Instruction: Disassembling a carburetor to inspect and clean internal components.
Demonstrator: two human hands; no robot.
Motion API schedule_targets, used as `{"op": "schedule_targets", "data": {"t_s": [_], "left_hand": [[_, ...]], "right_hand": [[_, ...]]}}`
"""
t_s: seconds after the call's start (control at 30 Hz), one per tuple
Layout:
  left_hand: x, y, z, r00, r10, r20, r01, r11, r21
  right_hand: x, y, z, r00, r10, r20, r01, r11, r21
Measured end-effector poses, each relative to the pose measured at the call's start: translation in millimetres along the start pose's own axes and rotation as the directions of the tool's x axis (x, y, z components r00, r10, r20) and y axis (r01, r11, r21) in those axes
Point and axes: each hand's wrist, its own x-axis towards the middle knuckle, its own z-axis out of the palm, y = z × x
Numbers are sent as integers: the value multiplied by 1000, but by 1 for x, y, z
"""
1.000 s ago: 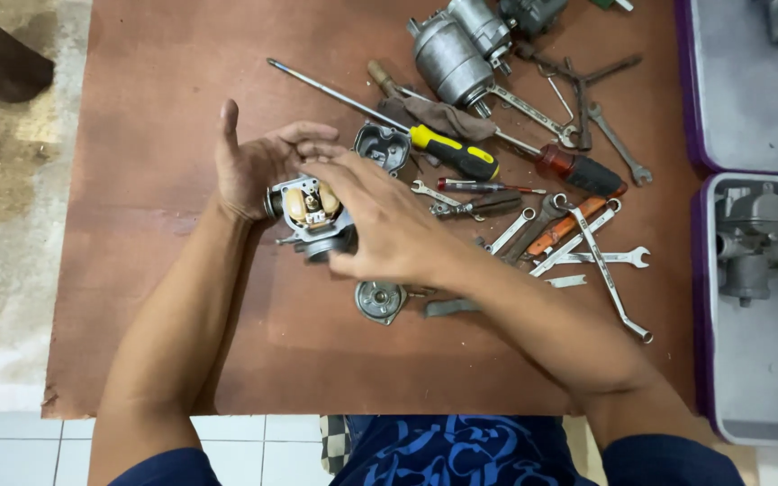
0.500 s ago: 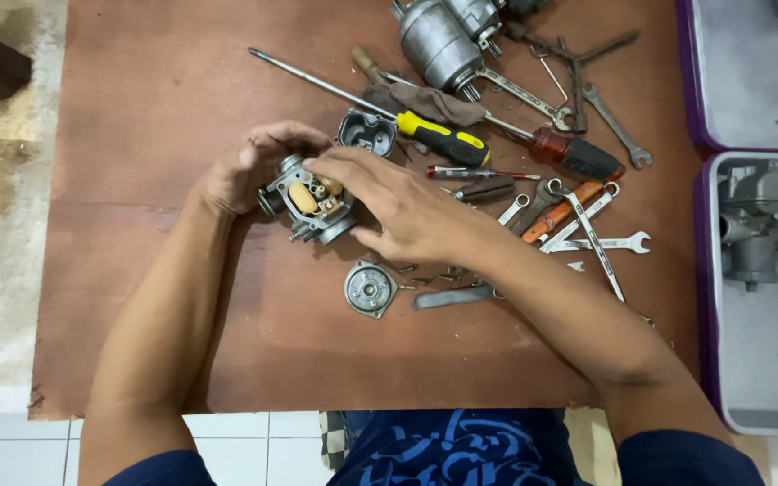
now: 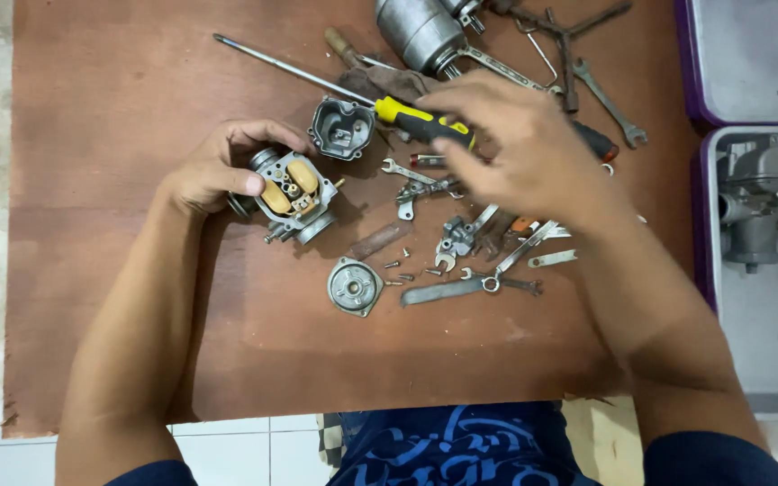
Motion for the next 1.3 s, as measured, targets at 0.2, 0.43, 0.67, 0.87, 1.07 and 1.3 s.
{"op": "schedule_targets", "data": {"t_s": [0.2, 0.43, 0.67, 0.87, 1.07, 1.3], "left_hand": [[3, 2, 7, 997, 49, -68, -36, 985, 170], [10, -16, 9, 974, 159, -163, -141, 983, 119], [9, -18, 4, 973, 197, -122, -189, 979, 71], [12, -21, 0, 973, 209, -101, -202, 976, 76], [12, -21, 1, 969, 231, -90, -223, 970, 93], [14, -18, 3, 959, 274, -69, -268, 959, 90]], "right_hand": [[-29, 47, -24, 988, 146, 42, -127, 947, -294], [-42, 90, 0, 943, 255, 215, -203, 950, -238], [-39, 85, -7, 920, 325, 219, -278, 935, -221], [-39, 78, -32, 921, 351, 170, -315, 927, -204], [-45, 91, -44, 934, 334, 128, -315, 938, -148], [-48, 87, -62, 910, 410, 61, -403, 910, -101]]}}
